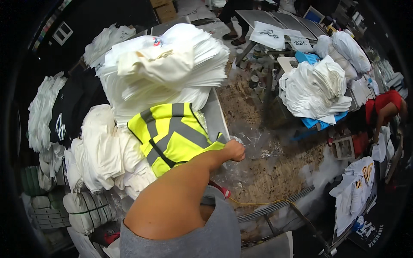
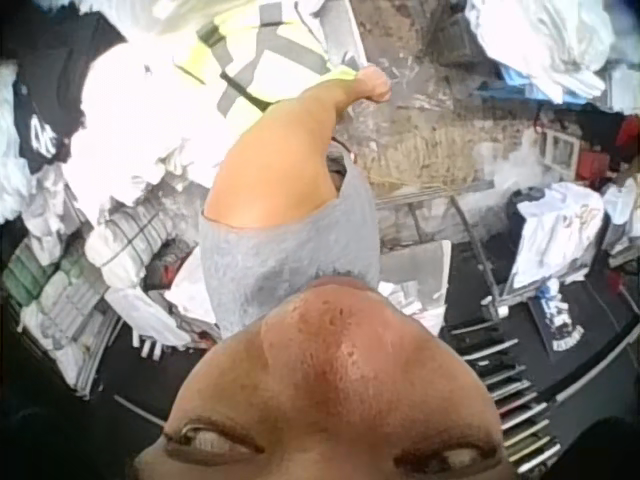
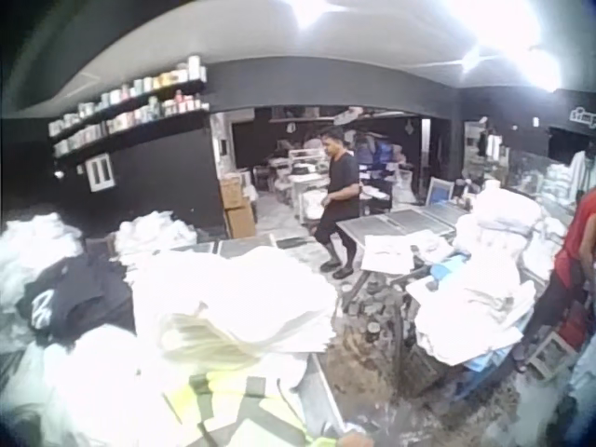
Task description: The person holds up a t-shirt, positions the collar onto a heat press, and aligns a transfer label onto it by hand. After pressing the label with the heat press, the person rubs the transfer with a cloth, peels off the film, and repeats the process on another shirt.
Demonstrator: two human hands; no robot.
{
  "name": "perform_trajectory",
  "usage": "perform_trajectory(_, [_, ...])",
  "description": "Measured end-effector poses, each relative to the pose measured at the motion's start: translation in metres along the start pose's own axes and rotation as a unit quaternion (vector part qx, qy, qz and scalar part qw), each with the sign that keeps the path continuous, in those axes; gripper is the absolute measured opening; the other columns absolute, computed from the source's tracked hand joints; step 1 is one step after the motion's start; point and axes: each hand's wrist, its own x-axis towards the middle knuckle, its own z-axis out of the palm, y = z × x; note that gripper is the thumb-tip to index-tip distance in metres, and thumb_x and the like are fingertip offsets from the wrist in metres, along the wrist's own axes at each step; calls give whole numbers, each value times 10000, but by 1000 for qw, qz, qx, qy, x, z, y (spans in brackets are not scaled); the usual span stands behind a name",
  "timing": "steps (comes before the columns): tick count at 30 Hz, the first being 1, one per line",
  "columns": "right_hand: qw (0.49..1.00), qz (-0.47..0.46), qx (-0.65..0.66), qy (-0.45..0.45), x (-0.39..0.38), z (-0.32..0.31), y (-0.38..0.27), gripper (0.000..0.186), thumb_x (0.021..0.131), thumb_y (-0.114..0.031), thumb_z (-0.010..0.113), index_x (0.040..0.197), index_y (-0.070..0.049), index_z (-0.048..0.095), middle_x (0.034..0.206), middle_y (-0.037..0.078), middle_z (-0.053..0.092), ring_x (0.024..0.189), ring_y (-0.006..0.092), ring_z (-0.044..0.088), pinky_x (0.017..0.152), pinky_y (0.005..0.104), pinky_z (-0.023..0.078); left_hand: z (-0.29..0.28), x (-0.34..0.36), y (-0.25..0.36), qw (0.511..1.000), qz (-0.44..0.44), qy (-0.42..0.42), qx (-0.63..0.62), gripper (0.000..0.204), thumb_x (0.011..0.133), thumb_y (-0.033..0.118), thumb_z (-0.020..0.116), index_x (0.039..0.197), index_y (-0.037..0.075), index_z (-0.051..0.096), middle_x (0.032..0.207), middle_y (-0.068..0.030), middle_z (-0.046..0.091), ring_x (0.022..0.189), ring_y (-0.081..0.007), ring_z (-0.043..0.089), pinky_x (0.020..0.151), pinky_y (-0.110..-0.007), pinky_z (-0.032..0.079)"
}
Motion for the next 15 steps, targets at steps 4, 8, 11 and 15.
perform_trajectory(4, [1000, -13, 12, 20, -29, -3, 6, 730, 838, -285, 739, 1435, 38, 470, 1391, 334, 489, 1289, 519, 476, 1111, 549, 377, 6, 2, 0, 1000, -6, 2, -29, 412, 876, 392, 549, 1001, 73, 778, 1040, -154, 759, 957, -318, 737, 848, -494, 548])
perform_trajectory(8, [999, -2, 25, 36, -96, -15, 28, 729, 837, -285, 740, 1433, 37, 472, 1390, 334, 490, 1287, 519, 478, 1110, 548, 379, 12, -6, 18, 998, 37, 37, -25, 382, 864, 341, 563, 1033, 74, 778, 1095, -180, 745, 1015, -312, 726, 872, -476, 545])
perform_trajectory(11, [998, 25, 39, 42, -175, -28, 47, 728, 837, -285, 740, 1432, 37, 473, 1389, 334, 491, 1286, 519, 480, 1109, 547, 380, 15, -40, 96, 994, 99, -32, -39, 288, 776, 190, 668, 1028, 109, 783, 1106, -117, 753, 1069, -297, 711, 859, -440, 563])
perform_trajectory(15, [995, 72, 52, 55, -292, -38, 63, 726, 836, -284, 741, 1431, 37, 475, 1387, 334, 492, 1284, 519, 482, 1108, 546, 382, 83, -114, 192, 955, 286, -53, -62, 288, 779, 218, 655, 999, 70, 766, 1043, -143, 751, 990, -343, 714, 815, -466, 570])
